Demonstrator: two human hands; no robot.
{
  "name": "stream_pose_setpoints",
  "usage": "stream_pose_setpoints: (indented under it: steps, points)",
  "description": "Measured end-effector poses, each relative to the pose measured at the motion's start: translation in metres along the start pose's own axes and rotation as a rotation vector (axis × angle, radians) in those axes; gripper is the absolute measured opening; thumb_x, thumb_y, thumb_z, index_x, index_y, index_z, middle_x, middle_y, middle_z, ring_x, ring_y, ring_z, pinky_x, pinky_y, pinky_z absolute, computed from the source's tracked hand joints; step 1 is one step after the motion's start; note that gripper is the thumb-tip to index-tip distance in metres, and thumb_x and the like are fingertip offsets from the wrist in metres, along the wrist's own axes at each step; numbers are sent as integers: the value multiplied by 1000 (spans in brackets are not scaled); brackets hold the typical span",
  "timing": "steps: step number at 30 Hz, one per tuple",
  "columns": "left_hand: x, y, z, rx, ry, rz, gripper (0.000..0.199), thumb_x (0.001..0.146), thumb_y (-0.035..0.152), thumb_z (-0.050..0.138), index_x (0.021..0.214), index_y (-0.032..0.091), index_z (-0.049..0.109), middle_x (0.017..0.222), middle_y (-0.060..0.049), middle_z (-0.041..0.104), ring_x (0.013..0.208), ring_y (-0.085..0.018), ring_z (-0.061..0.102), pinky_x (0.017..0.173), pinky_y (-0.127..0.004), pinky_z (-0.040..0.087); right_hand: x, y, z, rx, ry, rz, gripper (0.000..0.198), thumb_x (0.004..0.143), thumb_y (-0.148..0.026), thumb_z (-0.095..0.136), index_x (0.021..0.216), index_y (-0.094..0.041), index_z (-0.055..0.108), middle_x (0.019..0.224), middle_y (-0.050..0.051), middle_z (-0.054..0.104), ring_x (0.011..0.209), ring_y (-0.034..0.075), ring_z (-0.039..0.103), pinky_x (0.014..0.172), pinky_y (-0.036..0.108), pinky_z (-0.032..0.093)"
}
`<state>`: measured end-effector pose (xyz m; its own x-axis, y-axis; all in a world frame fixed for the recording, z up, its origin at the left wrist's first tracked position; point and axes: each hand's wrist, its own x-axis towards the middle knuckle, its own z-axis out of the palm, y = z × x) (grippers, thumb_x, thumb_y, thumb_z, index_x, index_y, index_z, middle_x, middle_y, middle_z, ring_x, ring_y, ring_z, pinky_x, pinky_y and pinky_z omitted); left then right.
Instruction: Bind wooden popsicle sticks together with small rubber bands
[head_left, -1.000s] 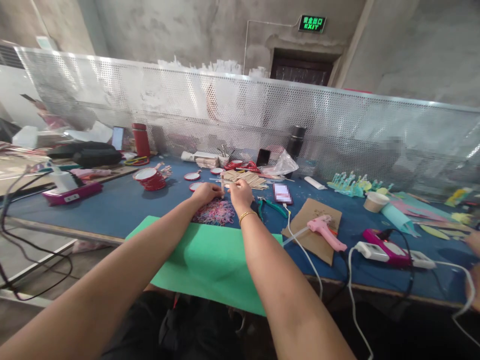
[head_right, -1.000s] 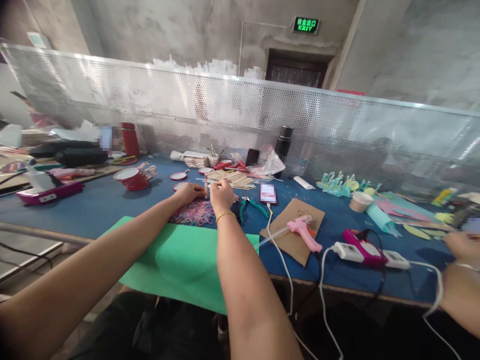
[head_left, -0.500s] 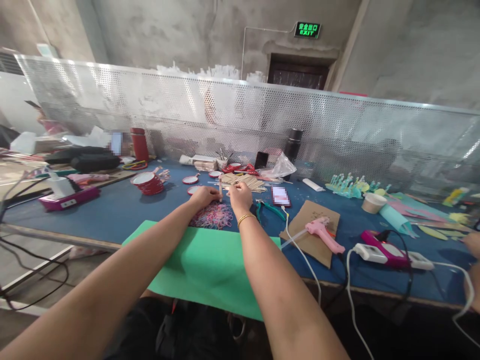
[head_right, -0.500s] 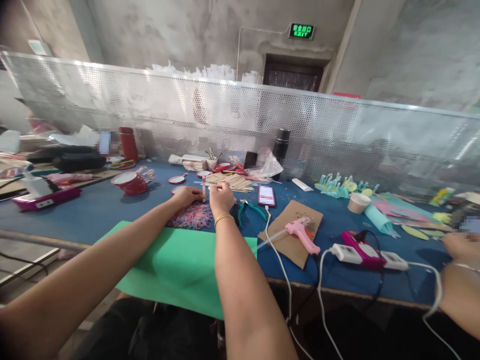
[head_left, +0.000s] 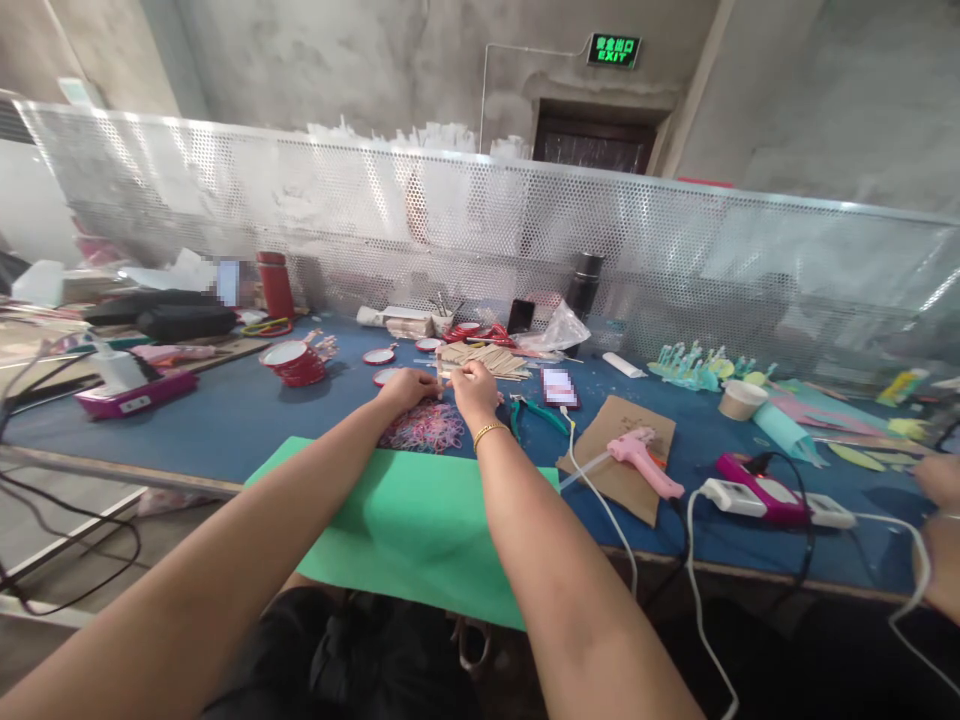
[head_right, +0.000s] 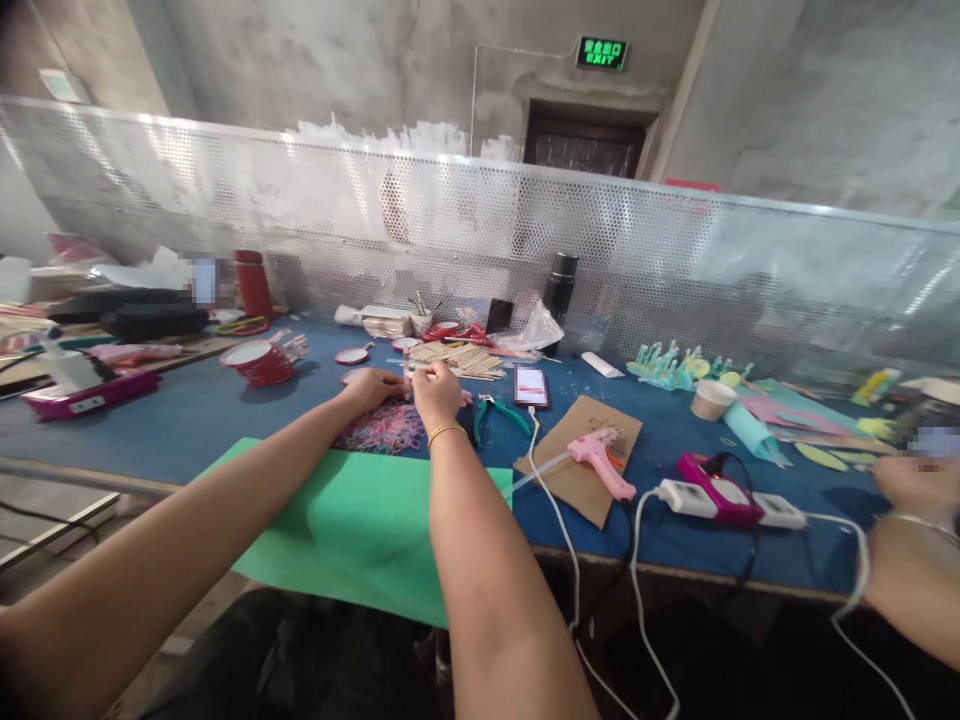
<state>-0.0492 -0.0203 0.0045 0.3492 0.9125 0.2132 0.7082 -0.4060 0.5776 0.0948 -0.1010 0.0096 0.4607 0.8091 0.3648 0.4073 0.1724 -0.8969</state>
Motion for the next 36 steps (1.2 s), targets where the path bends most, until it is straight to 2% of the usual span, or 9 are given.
stream_pose_setpoints:
  steps: [5,11,17,25,36]
  points:
    - [3,-4,1,-37,7,0,39,62,56,67,79,21,76,71,0,71,66,-17,57,60,-25,36,0,1,0,-12,56,35,15,75,-36,53,69,-24,60,73,-3,70,71,16,61,68,25,45]
    - [1,-3,1,-5,12,13,38,64,56,64,74,21,75,64,1,68,63,-16,55,58,-24,35,0,0,2,1,13,-18,13,75,-32,52,67,-24,58,69,-3,69,71,16,62,71,25,45]
    - [-2,4,-1,-13,15,-2,39,63,56,66,73,20,75,66,0,68,65,-17,55,57,-25,34,1,2,0,-9,57,13,14,75,-34,52,69,-25,60,71,-3,69,71,16,61,71,25,46]
    - [-2,2,0,-30,-2,-2,41,62,59,65,72,21,74,64,1,67,62,-16,53,55,-24,32,0,2,0,-10,10,-23,15,75,-34,52,68,-24,59,71,-3,69,72,16,62,71,25,46]
    - [-3,4,-2,-5,0,-2,41,63,58,65,75,21,75,69,0,70,66,-17,56,58,-25,34,5,8,2,20,63,-26,17,77,-36,50,69,-24,59,71,-2,68,71,16,62,70,26,48]
